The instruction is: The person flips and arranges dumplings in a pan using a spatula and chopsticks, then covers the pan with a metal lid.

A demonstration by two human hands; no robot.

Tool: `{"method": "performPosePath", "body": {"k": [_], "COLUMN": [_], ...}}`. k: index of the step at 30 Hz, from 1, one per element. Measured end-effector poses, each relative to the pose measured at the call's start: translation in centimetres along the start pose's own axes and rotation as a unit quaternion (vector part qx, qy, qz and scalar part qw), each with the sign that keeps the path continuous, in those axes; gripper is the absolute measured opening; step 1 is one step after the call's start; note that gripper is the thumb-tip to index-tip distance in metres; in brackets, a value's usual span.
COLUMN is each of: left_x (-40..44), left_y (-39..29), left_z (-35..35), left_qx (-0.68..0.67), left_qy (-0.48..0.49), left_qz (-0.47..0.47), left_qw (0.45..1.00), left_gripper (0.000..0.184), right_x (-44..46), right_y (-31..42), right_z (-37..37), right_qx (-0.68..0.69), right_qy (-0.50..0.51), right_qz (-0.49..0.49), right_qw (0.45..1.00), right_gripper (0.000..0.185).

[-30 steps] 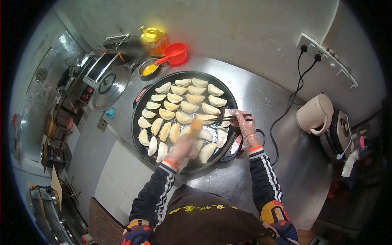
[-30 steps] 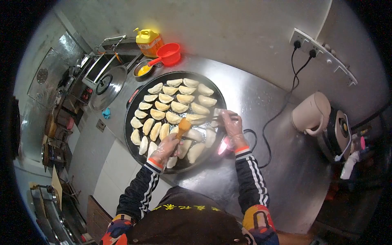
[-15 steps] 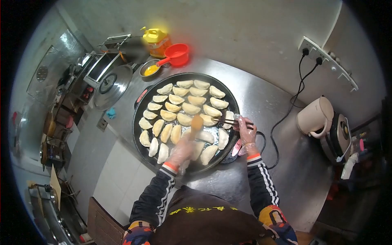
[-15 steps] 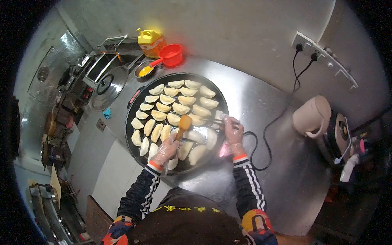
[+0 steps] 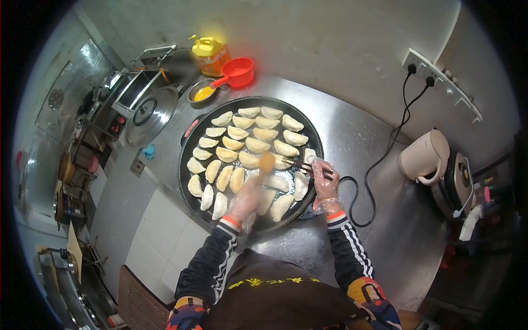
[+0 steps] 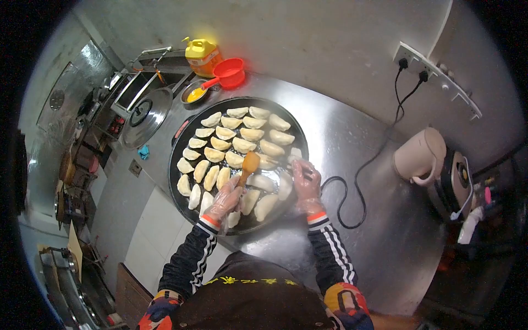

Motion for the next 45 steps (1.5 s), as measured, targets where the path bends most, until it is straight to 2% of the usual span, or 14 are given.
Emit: {"method": "performPosePath", "body": {"k": [2,9,10,12,13,15,17,19,24,30,36,40,44,45], "left_x": [-0.3,-4.2,-6.6,-9.0,-9.7,-10.5,-10.8,-10.8,-9.3,-7.2,-9.0,-10.3,-7.4,-6.6], "left_y": [-0.6,-1.6,-1.7,-1.8,-1.4,-0.9,-1.0,-1.1,-0.6,0.3,-1.3,-1.9,-0.9,-0.3], "left_z": [0.1,1.6,2.0,2.6,2.6,2.5,2.3,1.8,0.5,-0.6,0.1,1.0,0.7,0.6], "left_qx": [0.011,-0.091,-0.181,-0.172,-0.176,-0.183,-0.201,-0.22,-0.255,-0.31,-0.159,-0.186,-0.181,-0.169], "left_qy": [0.01,0.014,0.049,0.077,0.088,0.105,0.102,0.1,0.09,0.109,0.109,0.112,0.078,0.068], "left_qz": [0.049,0.013,0.04,0.058,0.081,0.124,0.137,0.148,0.164,0.112,0.141,0.121,0.068,0.073], "left_qw": [0.999,0.996,0.981,0.98,0.977,0.97,0.965,0.959,0.949,0.938,0.971,0.969,0.978,0.981], "left_gripper": [0.052,0.051,0.051,0.053,0.054,0.056,0.056,0.056,0.051,0.041,0.045,0.049,0.049,0.049], "right_x": [-0.1,1.2,0.7,0.7,0.7,0.9,1.3,1.4,2.0,1.3,1.1,0.8,1.8,1.3], "right_y": [1.1,0.3,-0.1,-1.4,-2.0,-2.2,-3.2,-2.9,-2.8,0.2,0.8,1.2,-4.0,-3.4], "right_z": [0.1,2.0,2.9,3.9,4.4,4.5,3.7,3.0,2.6,2.9,3.7,3.3,2.3,2.3], "right_qx": [-0.029,0.017,0.016,-0.137,-0.177,-0.153,-0.097,-0.052,0.019,0.143,0.112,0.139,0.026,0.081], "right_qy": [0.004,-0.019,-0.027,0.049,0.088,0.132,0.086,0.077,0.105,0.094,0.1,0.042,0.092,0.1], "right_qz": [0.021,0.029,0.019,0.081,0.057,-0.023,0.056,0.048,-0.111,-0.122,-0.133,-0.14,-0.059,-0.151], "right_qw": [0.999,0.999,0.999,0.986,0.979,0.979,0.99,0.995,0.988,0.978,0.98,0.979,0.994,0.98], "right_gripper": [0.021,0.022,0.023,0.022,0.024,0.031,0.025,0.026,0.027,0.028,0.031,0.031,0.032,0.029]}}
Point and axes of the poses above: each hand's wrist, its own x-axis towards the middle knuckle, its own z-axis out of the back of the hand, y = z × x, the point moved 3 cm from there along x, towards the middle knuckle, and after that the axes turned 3 degrees about y, right-handed, at the moved point
